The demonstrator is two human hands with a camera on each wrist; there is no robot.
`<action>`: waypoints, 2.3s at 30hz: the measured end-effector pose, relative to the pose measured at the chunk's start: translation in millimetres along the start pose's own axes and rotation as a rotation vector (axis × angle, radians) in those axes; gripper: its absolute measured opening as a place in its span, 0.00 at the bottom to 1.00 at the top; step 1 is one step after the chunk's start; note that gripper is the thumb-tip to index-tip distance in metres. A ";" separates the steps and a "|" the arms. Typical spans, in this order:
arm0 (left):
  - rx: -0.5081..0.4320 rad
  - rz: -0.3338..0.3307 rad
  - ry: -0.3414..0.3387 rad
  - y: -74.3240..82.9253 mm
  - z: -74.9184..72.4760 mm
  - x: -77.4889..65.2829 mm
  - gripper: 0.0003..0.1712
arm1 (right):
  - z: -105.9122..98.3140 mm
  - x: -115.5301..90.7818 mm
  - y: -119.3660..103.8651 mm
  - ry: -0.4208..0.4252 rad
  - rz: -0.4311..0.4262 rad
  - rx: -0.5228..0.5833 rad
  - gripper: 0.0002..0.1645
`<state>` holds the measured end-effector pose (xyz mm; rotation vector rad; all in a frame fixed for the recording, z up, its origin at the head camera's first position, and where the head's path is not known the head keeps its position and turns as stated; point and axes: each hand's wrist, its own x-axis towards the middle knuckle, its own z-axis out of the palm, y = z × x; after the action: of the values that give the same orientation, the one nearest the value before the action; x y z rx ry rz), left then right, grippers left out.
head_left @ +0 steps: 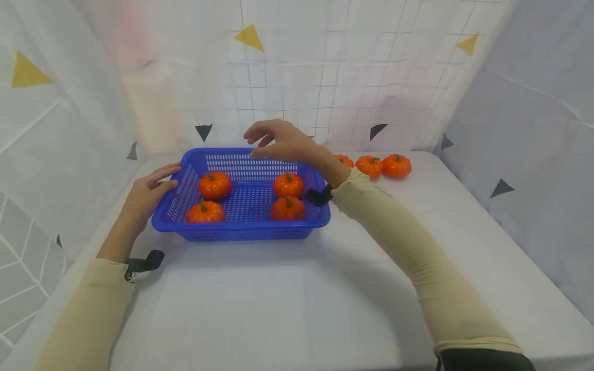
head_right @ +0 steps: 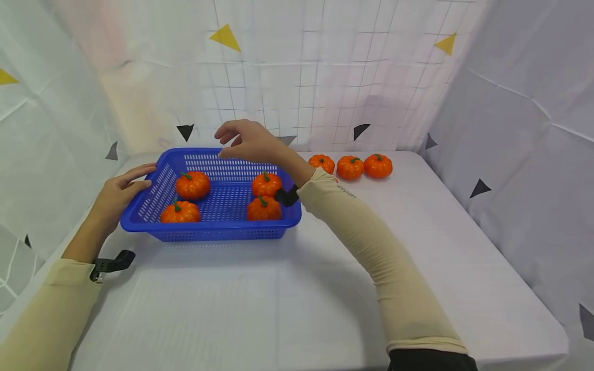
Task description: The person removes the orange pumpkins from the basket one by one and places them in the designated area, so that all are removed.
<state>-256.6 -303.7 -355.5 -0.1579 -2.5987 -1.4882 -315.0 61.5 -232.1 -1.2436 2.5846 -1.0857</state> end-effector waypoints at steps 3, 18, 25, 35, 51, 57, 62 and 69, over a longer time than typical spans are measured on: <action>-0.005 0.004 0.001 0.4 -0.7 -0.2 0.32 | 7.5 5.7 -3.2 -0.023 -0.003 -0.009 0.26; -0.010 0.005 -0.003 3.5 0.3 -1.1 0.31 | 42.4 33.2 -9.7 -0.131 0.059 -0.018 0.27; -0.021 0.005 -0.002 3.9 -1.8 -1.1 0.31 | 55.8 45.2 -6.5 -0.185 0.049 0.012 0.28; -0.033 0.007 -0.016 4.0 3.0 -1.3 0.31 | 77.3 52.1 -0.2 -0.286 0.005 0.002 0.30; -0.013 0.010 -0.013 5.8 2.9 -2.0 0.31 | 98.7 62.7 6.5 -0.517 -0.055 0.173 0.36; 0.005 0.028 -0.011 4.6 3.3 -1.2 0.31 | 104.8 65.1 6.6 -0.577 -0.063 0.200 0.38; -0.001 0.026 -0.009 4.4 4.0 -1.1 0.30 | 109.3 67.0 5.9 -0.592 -0.072 0.154 0.39; -0.013 0.032 -0.009 5.1 4.2 -1.0 0.30 | 115.0 71.2 7.7 -0.633 -0.076 0.153 0.42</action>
<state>-255.2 -297.6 -353.5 -0.2069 -2.5819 -1.4977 -327.4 -50.7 -306.8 -1.3761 1.9609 -0.7218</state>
